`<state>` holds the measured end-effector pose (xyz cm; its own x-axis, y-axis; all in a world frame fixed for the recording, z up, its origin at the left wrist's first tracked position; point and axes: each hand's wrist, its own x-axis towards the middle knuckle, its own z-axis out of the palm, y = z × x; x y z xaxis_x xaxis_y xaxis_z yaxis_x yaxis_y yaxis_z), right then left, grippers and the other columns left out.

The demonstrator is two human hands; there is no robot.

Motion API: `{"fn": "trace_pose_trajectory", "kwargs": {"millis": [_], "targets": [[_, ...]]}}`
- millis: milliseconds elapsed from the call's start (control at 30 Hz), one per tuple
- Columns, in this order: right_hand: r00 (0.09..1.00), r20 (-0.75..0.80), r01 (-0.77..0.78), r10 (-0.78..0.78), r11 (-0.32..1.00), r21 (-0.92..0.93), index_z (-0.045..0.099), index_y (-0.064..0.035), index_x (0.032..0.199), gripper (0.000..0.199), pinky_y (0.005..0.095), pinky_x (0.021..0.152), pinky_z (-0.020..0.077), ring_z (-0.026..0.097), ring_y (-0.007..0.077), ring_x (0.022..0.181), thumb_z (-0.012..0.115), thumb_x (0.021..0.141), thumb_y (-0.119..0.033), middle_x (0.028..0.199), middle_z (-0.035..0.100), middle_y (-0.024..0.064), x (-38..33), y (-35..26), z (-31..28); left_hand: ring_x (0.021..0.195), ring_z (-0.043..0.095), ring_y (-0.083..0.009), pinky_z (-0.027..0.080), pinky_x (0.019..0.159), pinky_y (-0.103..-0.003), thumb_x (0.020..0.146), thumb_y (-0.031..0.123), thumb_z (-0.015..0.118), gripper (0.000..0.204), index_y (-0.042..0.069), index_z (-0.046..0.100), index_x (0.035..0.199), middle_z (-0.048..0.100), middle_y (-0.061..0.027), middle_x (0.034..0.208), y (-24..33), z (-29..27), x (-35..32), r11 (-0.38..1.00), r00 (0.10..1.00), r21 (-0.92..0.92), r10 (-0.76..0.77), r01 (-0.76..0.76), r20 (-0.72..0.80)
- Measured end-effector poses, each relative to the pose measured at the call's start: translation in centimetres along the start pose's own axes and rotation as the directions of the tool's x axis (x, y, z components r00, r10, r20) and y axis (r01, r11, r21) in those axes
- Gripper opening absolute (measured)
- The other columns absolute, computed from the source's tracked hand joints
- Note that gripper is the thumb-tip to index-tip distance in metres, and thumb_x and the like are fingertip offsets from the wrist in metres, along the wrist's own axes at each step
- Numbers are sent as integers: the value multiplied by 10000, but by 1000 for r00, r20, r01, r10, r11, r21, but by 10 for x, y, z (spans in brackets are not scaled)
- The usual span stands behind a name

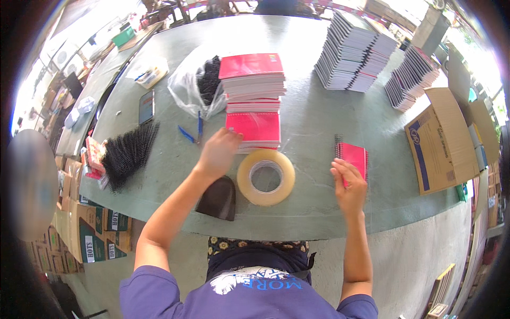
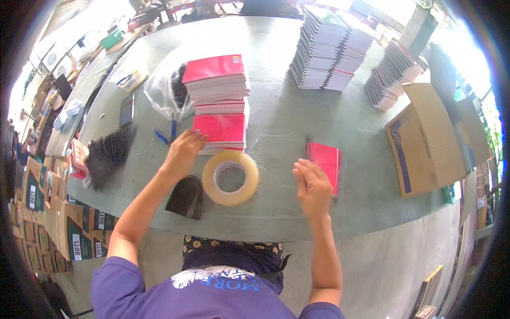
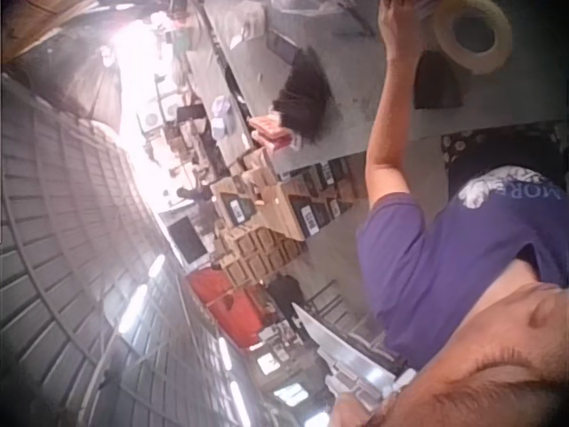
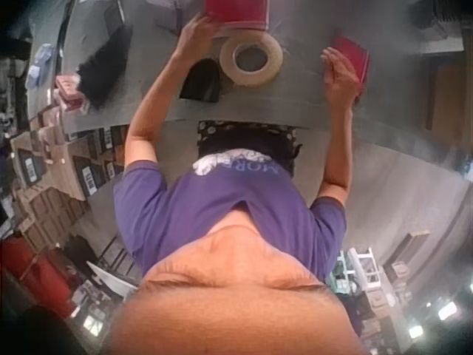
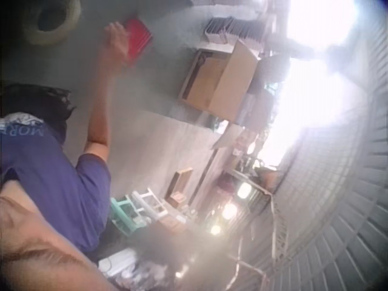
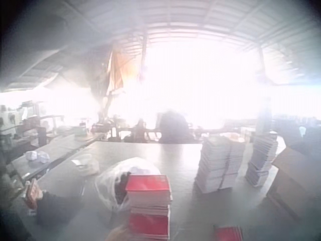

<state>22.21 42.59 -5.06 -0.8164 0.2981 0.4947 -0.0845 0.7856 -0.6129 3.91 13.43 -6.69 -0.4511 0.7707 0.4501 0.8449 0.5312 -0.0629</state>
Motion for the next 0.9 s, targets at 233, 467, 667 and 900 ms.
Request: {"fn": "trace_pose_trajectory", "kwargs": {"millis": [233, 467, 667, 900], "targets": [[973, -222, 129, -66, 952, 279, 626, -40, 1093, 311, 324, 899, 460, 601, 185, 1041, 676, 831, -200, 1082, 658, 77, 24, -74, 64, 838, 617, -287, 510, 734, -400, 752, 30, 590, 229, 32, 643, 975, 650, -149, 877, 45, -48, -15, 936, 959, -258, -269, 239, -87], [965, 258, -220, 49, 684, 696, 610, -2, 1075, 304, 244, 718, 469, 597, 79, 803, 680, 828, -162, 875, 663, 23, 44, -75, 56, 907, 646, -289, 504, 811, -363, 751, -11, 631, 227, 13, 657, 976, 676, -143, 952, 42, -60, -46, 684, 959, -689, -277, 240, 58], [883, 439, 139, -167, 986, 95, 633, -59, 968, 193, 340, 584, 484, 646, 219, 658, 651, 812, -170, 774, 669, 112, 50, -94, 70, 800, 624, -293, 502, 694, -392, 798, 180, 640, 158, 22, 637, 801, 648, -142, 815, -121, -42, -156, 598, 614, 148, -779, 788, -128], [873, 446, 255, -199, 964, -68, 631, -97, 895, 131, 412, 585, 476, 636, 314, 689, 637, 801, -189, 774, 659, 129, 47, -124, 71, 882, 538, -263, 472, 754, -388, 774, 190, 665, 178, 53, 621, 881, 576, -79, 882, -81, -20, -177, 601, 671, 396, -739, 694, -54]]}}
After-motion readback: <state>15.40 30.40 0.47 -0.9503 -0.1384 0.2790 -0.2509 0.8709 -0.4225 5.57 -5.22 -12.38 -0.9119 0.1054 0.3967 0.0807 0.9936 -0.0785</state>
